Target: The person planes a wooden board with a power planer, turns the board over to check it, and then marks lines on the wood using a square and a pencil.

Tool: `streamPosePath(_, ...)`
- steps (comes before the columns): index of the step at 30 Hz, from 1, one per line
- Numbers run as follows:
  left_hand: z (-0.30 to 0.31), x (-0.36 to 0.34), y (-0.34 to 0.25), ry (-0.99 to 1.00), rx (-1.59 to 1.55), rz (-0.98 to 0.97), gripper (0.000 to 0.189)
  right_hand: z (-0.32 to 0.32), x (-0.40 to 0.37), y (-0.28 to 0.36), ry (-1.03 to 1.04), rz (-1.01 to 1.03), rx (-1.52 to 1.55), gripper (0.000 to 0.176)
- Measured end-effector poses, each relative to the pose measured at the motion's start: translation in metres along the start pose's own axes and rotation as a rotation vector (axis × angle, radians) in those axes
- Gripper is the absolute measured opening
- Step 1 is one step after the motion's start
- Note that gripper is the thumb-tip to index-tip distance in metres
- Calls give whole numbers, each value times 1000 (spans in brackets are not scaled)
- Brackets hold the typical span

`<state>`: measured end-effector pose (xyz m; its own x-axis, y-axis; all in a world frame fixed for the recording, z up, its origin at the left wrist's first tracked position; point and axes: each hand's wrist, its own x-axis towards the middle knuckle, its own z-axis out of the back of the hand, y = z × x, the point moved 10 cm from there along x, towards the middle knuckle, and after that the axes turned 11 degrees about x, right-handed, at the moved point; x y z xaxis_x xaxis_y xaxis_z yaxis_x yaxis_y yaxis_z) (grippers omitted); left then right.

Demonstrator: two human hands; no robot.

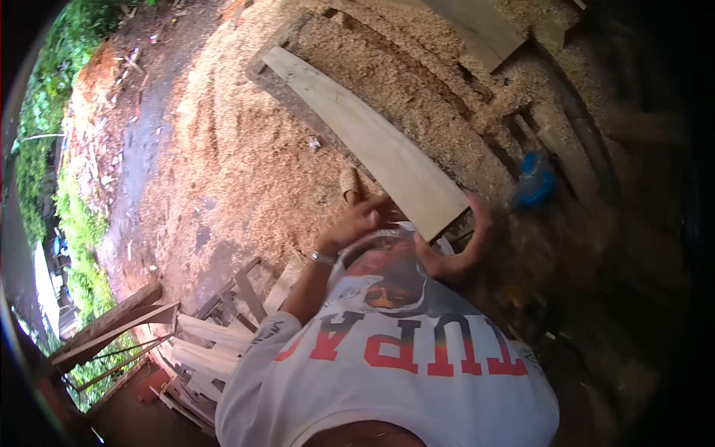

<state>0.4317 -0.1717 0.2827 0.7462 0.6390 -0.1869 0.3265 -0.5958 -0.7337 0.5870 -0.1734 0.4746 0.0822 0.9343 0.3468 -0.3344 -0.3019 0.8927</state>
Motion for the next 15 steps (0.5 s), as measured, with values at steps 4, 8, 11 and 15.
streamPosePath(4, -27, -24, -62, -433, 73, -128, 103, -25, 50, 78, 1, 250, 193, 103)
streamPosePath(8, -69, -39, -175, -403, 126, -491, 93, -37, 72, 114, 33, 474, 247, 82)
streamPosePath(11, -79, -48, -200, -362, 159, -624, 83, -42, 79, 125, 16, 559, 146, 54)
streamPosePath(15, -85, -47, -204, -296, 215, -671, 80, -39, 84, 124, -22, 584, 180, 44)
